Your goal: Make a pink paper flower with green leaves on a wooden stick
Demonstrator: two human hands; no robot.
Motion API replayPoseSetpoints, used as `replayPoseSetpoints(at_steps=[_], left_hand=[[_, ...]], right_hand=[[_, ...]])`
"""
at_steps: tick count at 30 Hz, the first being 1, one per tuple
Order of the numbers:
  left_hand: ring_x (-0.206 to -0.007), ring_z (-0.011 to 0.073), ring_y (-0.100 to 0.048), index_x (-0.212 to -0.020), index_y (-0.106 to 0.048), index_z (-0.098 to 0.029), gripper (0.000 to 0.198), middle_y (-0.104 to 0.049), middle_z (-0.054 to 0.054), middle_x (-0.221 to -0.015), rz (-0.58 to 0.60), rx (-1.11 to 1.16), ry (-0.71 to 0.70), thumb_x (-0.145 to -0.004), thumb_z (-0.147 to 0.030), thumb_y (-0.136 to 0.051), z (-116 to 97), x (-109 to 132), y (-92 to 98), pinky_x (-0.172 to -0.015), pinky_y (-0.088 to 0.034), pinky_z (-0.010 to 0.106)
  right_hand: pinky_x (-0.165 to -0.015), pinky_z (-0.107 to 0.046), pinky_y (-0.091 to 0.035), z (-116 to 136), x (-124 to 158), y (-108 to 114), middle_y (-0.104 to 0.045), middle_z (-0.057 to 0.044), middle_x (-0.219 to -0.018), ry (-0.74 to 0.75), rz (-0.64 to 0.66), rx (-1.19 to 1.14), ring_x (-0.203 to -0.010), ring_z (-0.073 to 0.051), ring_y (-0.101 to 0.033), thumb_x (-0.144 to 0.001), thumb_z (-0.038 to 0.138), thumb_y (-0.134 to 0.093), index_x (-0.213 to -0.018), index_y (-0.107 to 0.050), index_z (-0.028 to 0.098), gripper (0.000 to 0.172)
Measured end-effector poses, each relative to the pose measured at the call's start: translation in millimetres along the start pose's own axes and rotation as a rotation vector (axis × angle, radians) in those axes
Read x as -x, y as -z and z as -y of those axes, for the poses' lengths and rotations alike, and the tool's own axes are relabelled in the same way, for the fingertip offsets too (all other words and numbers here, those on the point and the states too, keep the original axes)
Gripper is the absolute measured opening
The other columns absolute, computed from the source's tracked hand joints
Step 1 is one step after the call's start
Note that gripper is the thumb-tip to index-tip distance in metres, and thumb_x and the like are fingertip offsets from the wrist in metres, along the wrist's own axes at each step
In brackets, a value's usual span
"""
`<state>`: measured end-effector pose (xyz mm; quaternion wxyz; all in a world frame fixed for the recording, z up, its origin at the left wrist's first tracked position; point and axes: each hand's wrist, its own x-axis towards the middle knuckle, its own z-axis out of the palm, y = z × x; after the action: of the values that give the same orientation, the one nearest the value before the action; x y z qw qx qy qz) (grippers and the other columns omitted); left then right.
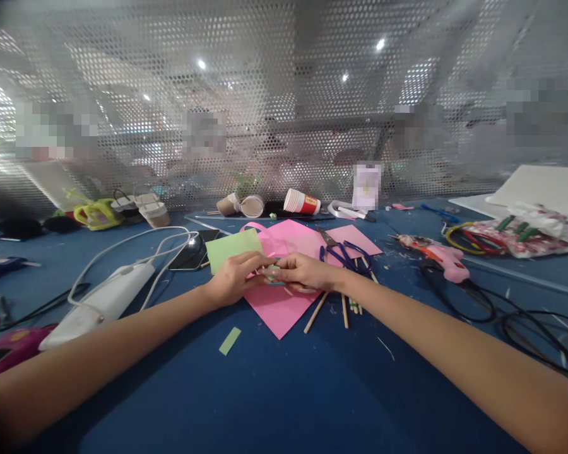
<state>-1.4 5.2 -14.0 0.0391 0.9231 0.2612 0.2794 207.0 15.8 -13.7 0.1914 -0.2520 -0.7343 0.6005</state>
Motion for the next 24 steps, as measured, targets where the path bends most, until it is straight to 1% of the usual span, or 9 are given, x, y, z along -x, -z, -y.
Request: replayPoseSetpoints(at_steps=[3, 7, 9, 11, 13, 16, 18, 21, 24], left_hand=[[-0.078, 0.0200, -0.059, -0.104, -0.060, -0.016, 0.028, -0.064, 0.011, -0.090, -0.026, -0.050, 0.020, -0.090, -0.036, -0.046, -1, 1, -1.0, -0.071, -0.044, 0.030], [-0.069, 0.0162, -0.057, -0.087, -0.060, -0.018, 0.026, -0.061, 0.005, -0.077, -0.080, -0.036, 0.077, -0.086, -0.043, -0.053, -3, 2, -2.4, -0.063, -0.041, 0.026], [-0.067, 0.0159, -0.056, -0.083, -0.060, -0.018, 0.027, -0.059, 0.004, -0.073, -0.110, -0.008, 0.108, -0.084, -0.045, -0.056, -4, 1, -3.0, -0.062, -0.040, 0.025], [-0.068, 0.0165, -0.056, -0.086, -0.060, -0.018, 0.026, -0.060, 0.004, -0.073, -0.123, 0.019, 0.125, -0.083, -0.044, -0.057, -4, 1, -3.3, -0.063, -0.040, 0.026], [-0.070, 0.0176, -0.057, -0.091, -0.060, -0.019, 0.025, -0.062, 0.005, -0.074, -0.110, 0.007, 0.129, -0.084, -0.042, -0.056, -4, 0, -3.5, -0.065, -0.041, 0.027], [-0.072, 0.0189, -0.058, -0.098, -0.060, -0.019, 0.026, -0.063, 0.006, -0.077, -0.072, -0.081, 0.121, -0.087, -0.041, -0.052, -2, 0, -3.9, -0.066, -0.042, 0.028], [-0.072, 0.0193, -0.059, -0.101, -0.059, -0.018, 0.028, -0.064, 0.007, -0.078, -0.060, -0.135, 0.108, -0.088, -0.041, -0.049, -1, 0, -4.4, -0.065, -0.043, 0.028], [-0.069, 0.0184, -0.058, -0.101, -0.059, -0.017, 0.027, -0.063, 0.008, -0.077, -0.068, -0.161, 0.082, -0.089, -0.039, -0.049, 0, 0, -5.3, -0.063, -0.043, 0.027], [-0.066, 0.0157, -0.057, -0.097, -0.057, -0.017, 0.025, -0.061, 0.005, -0.075, -0.106, -0.145, 0.045, -0.089, -0.039, -0.050, 2, 1, -6.3, -0.061, -0.044, 0.025]], right_hand=[[-0.028, -0.017, -0.014, -3, -1, 0, -0.040, 0.011, -0.035, 0.008, -0.012, -0.043, -0.026, -0.003, -0.025, -0.083, 0.051, -0.057, -0.075, -0.056, 0.017, 0.036], [-0.026, -0.017, -0.013, -8, -4, -2, -0.036, 0.013, -0.036, 0.028, -0.053, -0.114, -0.025, -0.003, -0.024, -0.081, 0.057, -0.057, -0.077, -0.056, 0.018, 0.040], [-0.024, -0.017, -0.013, -8, -5, -4, -0.035, 0.013, -0.039, 0.054, -0.090, -0.143, -0.024, -0.003, -0.025, -0.079, 0.060, -0.057, -0.076, -0.055, 0.018, 0.042], [-0.023, -0.017, -0.013, -7, -5, -7, -0.035, 0.013, -0.040, 0.067, -0.122, -0.150, -0.024, -0.003, -0.025, -0.078, 0.061, -0.057, -0.074, -0.053, 0.018, 0.043], [-0.023, -0.017, -0.013, -5, -4, -10, -0.035, 0.012, -0.040, 0.058, -0.153, -0.140, -0.023, -0.003, -0.025, -0.080, 0.060, -0.055, -0.072, -0.052, 0.018, 0.043], [-0.023, -0.018, -0.013, -4, -5, -14, -0.034, 0.012, -0.039, 0.038, -0.225, -0.119, -0.022, -0.004, -0.025, -0.084, 0.057, -0.051, -0.072, -0.052, 0.018, 0.041], [-0.024, -0.018, -0.015, -4, -6, -17, -0.037, 0.011, -0.041, 0.054, -0.289, -0.111, -0.023, -0.004, -0.025, -0.085, 0.056, -0.050, -0.077, -0.054, 0.018, 0.039], [-0.028, -0.018, -0.021, -6, -7, -20, -0.047, 0.008, -0.052, 0.127, -0.365, -0.072, -0.030, -0.002, -0.029, -0.083, 0.056, -0.053, -0.081, -0.054, 0.018, 0.038], [-0.035, -0.019, -0.030, -7, -7, -22, -0.048, 0.005, -0.060, 0.206, -0.415, 0.036, -0.038, -0.004, -0.036, -0.086, 0.053, -0.050, -0.079, -0.051, 0.018, 0.036]])
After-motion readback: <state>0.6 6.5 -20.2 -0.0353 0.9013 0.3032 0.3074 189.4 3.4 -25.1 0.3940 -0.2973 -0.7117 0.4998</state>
